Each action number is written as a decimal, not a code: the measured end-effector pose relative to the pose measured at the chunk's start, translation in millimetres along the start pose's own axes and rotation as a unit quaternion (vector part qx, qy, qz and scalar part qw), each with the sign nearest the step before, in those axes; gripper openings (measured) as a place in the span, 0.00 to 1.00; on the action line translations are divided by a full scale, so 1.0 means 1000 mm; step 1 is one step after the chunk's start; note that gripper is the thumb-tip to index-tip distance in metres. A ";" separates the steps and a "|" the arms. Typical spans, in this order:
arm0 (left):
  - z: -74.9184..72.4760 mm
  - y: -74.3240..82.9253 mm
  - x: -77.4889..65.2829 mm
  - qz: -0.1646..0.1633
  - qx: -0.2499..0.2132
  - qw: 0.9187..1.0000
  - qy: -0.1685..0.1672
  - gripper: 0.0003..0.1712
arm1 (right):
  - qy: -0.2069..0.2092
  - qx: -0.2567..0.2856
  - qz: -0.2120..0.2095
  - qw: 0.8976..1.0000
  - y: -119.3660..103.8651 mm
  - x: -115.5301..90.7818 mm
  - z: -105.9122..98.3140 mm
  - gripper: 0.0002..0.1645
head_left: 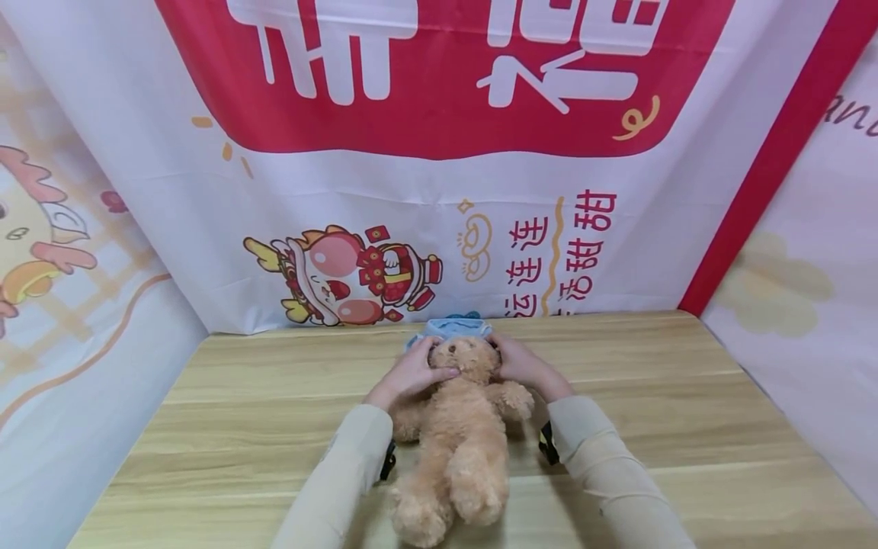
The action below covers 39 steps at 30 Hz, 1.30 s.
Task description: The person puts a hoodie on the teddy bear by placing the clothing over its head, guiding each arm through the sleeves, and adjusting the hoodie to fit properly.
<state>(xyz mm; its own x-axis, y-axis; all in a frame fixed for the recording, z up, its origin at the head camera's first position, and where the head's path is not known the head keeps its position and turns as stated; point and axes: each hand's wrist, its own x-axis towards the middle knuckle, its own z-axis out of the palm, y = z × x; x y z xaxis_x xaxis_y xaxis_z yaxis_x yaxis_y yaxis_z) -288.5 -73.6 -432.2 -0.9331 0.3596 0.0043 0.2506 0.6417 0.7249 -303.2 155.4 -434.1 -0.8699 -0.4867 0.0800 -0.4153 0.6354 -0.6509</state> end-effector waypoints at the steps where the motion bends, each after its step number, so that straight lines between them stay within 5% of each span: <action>1: 0.002 0.001 0.000 0.006 0.007 1.000 0.010 0.33 | 0.007 -0.003 -0.004 1.000 0.001 0.001 0.001 0.26; 13: 0.017 0.008 -0.002 0.025 0.048 0.987 0.154 0.21 | 0.080 -0.063 0.001 0.995 -0.001 0.008 0.011 0.16; 19: 0.025 0.011 -0.003 0.079 0.124 0.959 0.241 0.18 | 0.114 -0.092 0.007 0.989 -0.002 0.006 0.014 0.19; 23: 0.030 0.011 -0.005 0.093 0.175 0.937 0.287 0.15 | 0.155 -0.063 -0.006 0.986 0.000 0.004 0.017 0.18; 27: 0.031 0.010 -0.004 0.080 0.195 0.930 0.300 0.14 | 0.180 -0.008 -0.012 0.984 0.002 0.003 0.019 0.15; 29: 0.030 0.009 -0.003 0.074 0.197 0.932 0.294 0.13 | 0.180 -0.006 -0.016 0.984 0.001 0.002 0.019 0.14; 33: 0.024 0.007 -0.003 0.079 0.172 0.950 0.248 0.11 | 0.157 -0.003 -0.016 0.987 0.002 0.002 0.016 0.17; 38: 0.011 -0.004 -0.008 0.108 0.102 0.981 0.126 0.16 | 0.103 0.089 -0.048 0.990 0.021 0.004 0.015 0.25; 39: 0.008 -0.007 -0.009 0.112 0.089 0.984 0.105 0.20 | 0.094 0.122 -0.073 0.985 0.047 0.013 0.022 0.25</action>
<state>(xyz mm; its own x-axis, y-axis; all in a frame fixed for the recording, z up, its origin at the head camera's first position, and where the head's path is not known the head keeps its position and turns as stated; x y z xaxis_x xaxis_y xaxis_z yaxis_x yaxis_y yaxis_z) -279.4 -75.6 -442.9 -0.8771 0.3700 0.3062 0.4802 0.6778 0.5567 -328.3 165.5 -480.6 -0.8491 -0.4284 0.3089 -0.4828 0.3926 -0.7828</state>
